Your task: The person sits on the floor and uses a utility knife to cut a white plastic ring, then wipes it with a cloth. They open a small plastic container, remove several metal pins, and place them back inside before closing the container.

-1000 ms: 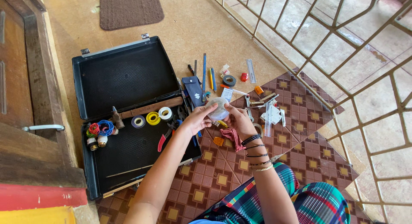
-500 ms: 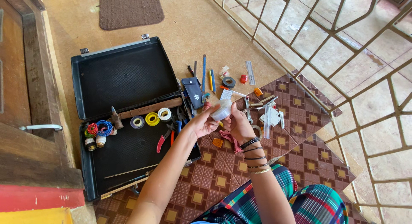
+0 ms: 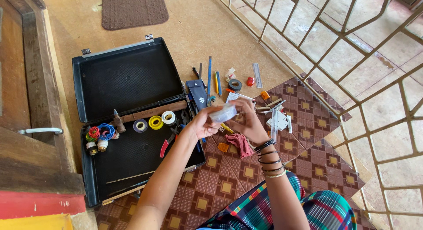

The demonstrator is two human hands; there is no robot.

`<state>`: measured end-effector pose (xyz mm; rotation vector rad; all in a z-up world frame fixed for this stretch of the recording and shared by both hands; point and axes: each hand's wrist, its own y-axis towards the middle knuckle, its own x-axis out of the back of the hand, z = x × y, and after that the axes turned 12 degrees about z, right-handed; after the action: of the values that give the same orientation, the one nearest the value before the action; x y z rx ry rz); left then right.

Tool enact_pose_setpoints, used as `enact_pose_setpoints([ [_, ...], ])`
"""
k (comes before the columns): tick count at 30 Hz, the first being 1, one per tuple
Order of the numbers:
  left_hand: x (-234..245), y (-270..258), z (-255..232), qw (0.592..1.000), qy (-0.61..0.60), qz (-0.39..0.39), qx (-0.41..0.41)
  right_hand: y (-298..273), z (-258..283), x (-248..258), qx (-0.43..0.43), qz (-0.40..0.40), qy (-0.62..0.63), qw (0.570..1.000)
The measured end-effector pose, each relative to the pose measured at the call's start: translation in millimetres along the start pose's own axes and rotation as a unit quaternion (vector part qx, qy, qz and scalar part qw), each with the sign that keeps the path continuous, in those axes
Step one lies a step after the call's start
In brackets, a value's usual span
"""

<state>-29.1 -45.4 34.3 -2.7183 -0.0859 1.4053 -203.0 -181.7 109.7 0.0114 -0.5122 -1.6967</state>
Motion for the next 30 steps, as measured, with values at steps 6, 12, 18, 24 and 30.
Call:
enact_pose_setpoints([
  [6, -15.1, 4.7, -0.8, 0.996, 0.069, -0.006, -0.052, 1.3, -34.7, -8.8, 0.042, -0.125, -0.264, 0.956],
  [12, -11.2, 26.2, 49.6, 0.977, 0.119, -0.024, -0.178, -1.8, -73.1, -33.6, -0.037, -0.160, -0.248, 0.955],
  [18, 14.8, 31.6, 57.9, 0.968, 0.023, -0.087, -0.236, -17.4, -76.9, -25.4, -0.067, -0.028, -0.164, 0.984],
  [24, 17.7, 12.5, 39.6, 0.970, -0.061, -0.052, -0.230, -38.9, -107.7, -8.7, -0.145, 0.137, -0.474, 0.858],
  [30, -7.4, -2.2, 33.3, 0.961, -0.086, -0.013, -0.262, -45.6, -133.2, -29.0, -0.188, 0.148, -0.496, 0.835],
])
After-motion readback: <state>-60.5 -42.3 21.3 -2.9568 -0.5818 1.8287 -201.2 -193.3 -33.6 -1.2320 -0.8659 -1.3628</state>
